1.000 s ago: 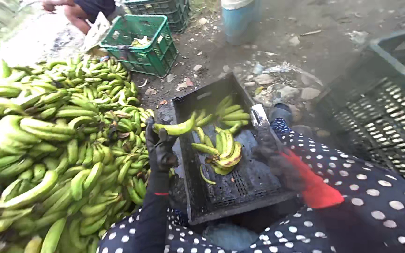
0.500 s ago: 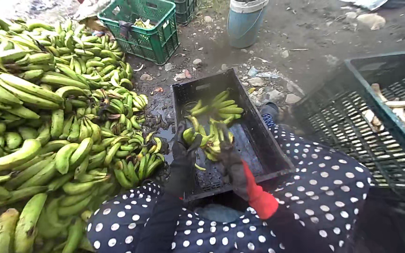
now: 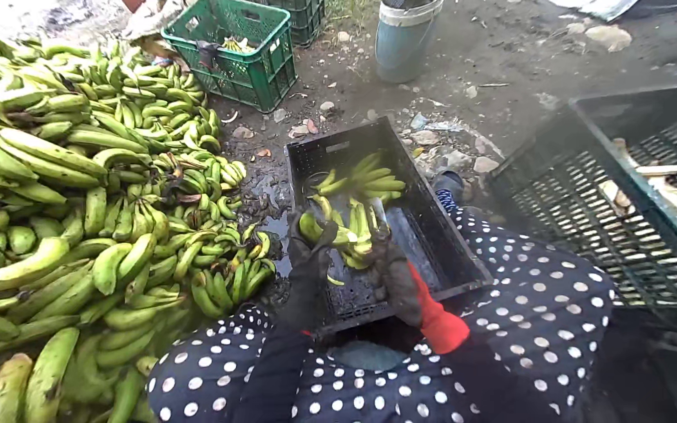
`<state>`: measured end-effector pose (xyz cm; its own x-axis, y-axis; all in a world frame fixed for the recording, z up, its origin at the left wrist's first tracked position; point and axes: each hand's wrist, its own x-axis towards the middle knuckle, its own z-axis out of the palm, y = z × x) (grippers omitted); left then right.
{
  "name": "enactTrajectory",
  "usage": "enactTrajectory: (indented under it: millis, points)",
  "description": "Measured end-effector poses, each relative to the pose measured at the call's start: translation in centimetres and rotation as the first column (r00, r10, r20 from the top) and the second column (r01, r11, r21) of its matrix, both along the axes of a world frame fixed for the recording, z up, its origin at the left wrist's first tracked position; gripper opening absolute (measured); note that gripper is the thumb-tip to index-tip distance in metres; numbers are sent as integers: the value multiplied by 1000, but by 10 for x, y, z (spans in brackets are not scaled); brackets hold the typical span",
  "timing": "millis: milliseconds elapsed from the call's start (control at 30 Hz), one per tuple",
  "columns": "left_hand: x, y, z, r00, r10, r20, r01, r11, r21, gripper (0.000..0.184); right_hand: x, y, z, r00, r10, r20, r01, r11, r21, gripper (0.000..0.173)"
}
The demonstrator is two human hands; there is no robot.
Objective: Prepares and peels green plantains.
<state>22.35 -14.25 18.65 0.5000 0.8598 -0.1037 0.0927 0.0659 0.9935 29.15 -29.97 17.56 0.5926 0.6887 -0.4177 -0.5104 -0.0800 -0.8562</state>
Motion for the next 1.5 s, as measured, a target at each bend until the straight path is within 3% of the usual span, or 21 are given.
enactTrajectory:
  millis: [100, 200, 267, 300, 367, 400, 467, 533, 600, 667, 733, 800, 933, 1000, 1067, 1133, 1233, 1300, 1400, 1500]
  points:
    - [4, -2, 2, 994, 109, 0, -109, 988, -106, 78, -16, -1, -13, 1000, -15, 1, 15, 1000, 22, 46]
    - [4, 6, -21, 992, 120, 44, -116, 989, -89, 81, -28, -1, -17, 997, -65, 41, 62, 996, 65, 43]
    - [4, 1, -11, 992, 126, 19, -123, 985, -122, 79, -30, 2, -18, 989, -107, 102, 95, 988, 118, 41]
    - [5, -3, -2, 991, 136, 5, -133, 978, -159, 75, -29, 4, -21, 992, -83, 97, 77, 995, 66, 39]
    - [6, -10, 5, 987, 162, 14, -154, 957, -246, 66, -28, 1, -38, 994, 107, -24, -109, 979, -170, 40]
    - [6, -10, 5, 987, 160, 29, -146, 949, -278, 62, -30, -3, -50, 980, 183, -78, -195, 958, -209, 43]
    - [9, -4, 6, 984, 146, 100, -111, 948, -298, 53, -37, -3, -61, 983, 147, -112, -163, 975, -154, 46]
    - [6, 1, -4, 983, 100, 155, -53, 958, -281, 42, -33, -5, -56, 999, 50, 18, -49, 996, -68, 46]
    - [-1, 8, -12, 975, 10, 221, 57, 954, -294, 40, -14, -8, -49, 971, 36, 235, -33, 999, -20, 50]
    - [-4, 15, -15, 954, -64, 294, 168, 925, -341, 52, 10, -8, -36, 884, 124, 450, -133, 991, -13, 59]
    - [-8, 13, -10, 952, -122, 282, 218, 915, -339, 53, 30, -5, -29, 707, 328, 627, -251, 945, -211, 63]
    - [-14, 13, -6, 957, -189, 219, 252, 917, -310, 50, 38, -2, -20, 502, 557, 661, -311, 830, -463, 70]
    - [-21, 8, 8, 957, -273, 101, 290, 922, -256, 50, 32, -1, 0, 371, 695, 616, -268, 715, -646, 60]
    - [-25, 9, 2, 949, -308, 74, 316, 911, -265, 52, 29, 6, 3, 412, 708, 573, -266, 695, -668, 56]
    - [-27, 9, -8, 934, -355, 46, 357, 919, -168, 48, 27, 21, 0, 521, 698, 490, -242, 672, -700, 52]
    - [-20, -4, 6, 941, -339, -9, 337, 937, -93, 43, 30, 38, -1, 632, 630, 452, -129, 661, -739, 51]
    - [-5, -21, 7, 983, -146, 113, 170, 955, -243, 39, 44, 56, -1, 722, 526, 449, 7, 644, -765, 47]
    - [-9, -21, 15, 988, -118, 103, 145, 940, -308, 45, 61, 55, -10, 778, 396, 488, 74, 713, -697, 44]
    - [-15, -10, 9, 946, -87, 311, 215, 888, -406, 47, 80, 40, -12, 787, 297, 541, 78, 822, -564, 42]
    - [-17, 7, -8, 872, -135, 470, 358, 831, -426, 50, 70, 20, 2, 653, 474, 591, -115, 833, -541, 43]
